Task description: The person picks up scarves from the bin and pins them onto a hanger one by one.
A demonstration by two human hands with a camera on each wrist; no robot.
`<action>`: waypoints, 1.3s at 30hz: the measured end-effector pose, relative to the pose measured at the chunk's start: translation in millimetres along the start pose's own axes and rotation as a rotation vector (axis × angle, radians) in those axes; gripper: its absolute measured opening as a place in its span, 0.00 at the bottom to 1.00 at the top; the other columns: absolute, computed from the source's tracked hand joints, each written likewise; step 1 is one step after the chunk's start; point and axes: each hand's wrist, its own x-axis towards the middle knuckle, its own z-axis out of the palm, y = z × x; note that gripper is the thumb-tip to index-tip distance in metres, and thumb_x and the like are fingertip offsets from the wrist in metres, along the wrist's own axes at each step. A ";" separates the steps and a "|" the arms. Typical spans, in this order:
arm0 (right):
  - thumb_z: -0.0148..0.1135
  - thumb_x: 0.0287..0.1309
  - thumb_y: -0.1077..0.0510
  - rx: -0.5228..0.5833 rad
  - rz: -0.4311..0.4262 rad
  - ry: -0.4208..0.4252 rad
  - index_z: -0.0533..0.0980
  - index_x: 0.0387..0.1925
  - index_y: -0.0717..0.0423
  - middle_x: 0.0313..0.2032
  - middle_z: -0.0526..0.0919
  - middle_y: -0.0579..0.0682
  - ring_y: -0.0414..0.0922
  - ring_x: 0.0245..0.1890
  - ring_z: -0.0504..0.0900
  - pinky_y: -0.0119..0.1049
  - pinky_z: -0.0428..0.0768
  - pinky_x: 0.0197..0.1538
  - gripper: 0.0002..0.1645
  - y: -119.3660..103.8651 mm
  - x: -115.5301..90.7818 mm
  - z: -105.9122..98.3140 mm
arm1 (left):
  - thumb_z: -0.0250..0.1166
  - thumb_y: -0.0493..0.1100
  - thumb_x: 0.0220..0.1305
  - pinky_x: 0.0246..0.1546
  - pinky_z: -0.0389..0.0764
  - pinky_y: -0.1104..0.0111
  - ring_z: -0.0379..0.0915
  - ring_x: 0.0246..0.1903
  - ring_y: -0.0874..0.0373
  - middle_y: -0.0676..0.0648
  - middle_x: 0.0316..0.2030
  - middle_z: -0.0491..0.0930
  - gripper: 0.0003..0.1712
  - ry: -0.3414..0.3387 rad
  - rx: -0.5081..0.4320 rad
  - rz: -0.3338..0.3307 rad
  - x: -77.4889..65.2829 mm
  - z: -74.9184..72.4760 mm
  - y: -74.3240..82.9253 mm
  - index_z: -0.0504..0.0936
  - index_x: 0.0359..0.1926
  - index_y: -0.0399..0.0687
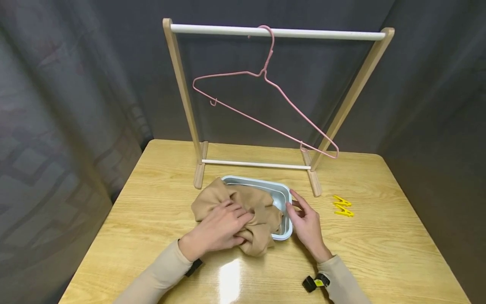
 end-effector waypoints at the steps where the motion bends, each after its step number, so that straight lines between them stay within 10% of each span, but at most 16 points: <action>1: 0.67 0.70 0.63 -0.001 0.000 0.001 0.80 0.68 0.52 0.46 0.91 0.65 0.36 0.29 0.89 0.22 0.83 0.34 0.27 0.3 -0.4 0.5 | 0.81 0.62 0.54 0.67 0.77 0.58 0.82 0.55 0.57 0.54 0.54 0.87 0.35 -0.008 -0.007 0.006 -1.1 -0.6 -1.0 0.82 0.59 0.55; 17: 0.67 0.71 0.61 -0.017 0.010 -0.005 0.80 0.69 0.51 0.47 0.92 0.63 0.28 0.33 0.86 0.19 0.82 0.38 0.26 -1.2 2.1 0.4 | 0.81 0.52 0.55 0.65 0.79 0.54 0.82 0.50 0.57 0.56 0.44 0.88 0.27 0.013 -0.141 0.016 -9.0 -6.9 -11.9 0.80 0.52 0.52; 27: 0.68 0.70 0.61 -0.048 -0.016 0.015 0.81 0.68 0.51 0.46 0.92 0.62 0.26 0.42 0.84 0.15 0.80 0.46 0.26 -1.3 2.6 1.0 | 0.80 0.46 0.55 0.64 0.81 0.53 0.84 0.55 0.52 0.50 0.54 0.89 0.35 0.116 -0.269 -0.003 -22.0 -9.8 -23.4 0.80 0.64 0.48; 39: 0.68 0.70 0.61 -0.036 -0.001 0.010 0.81 0.67 0.52 0.46 0.92 0.63 0.30 0.41 0.87 0.18 0.82 0.43 0.26 -4.8 -0.2 -0.6 | 0.68 0.27 0.47 0.46 0.84 0.64 0.81 0.38 0.59 0.50 0.40 0.87 0.28 0.503 -0.464 0.095 -32.7 -9.6 -41.9 0.84 0.53 0.42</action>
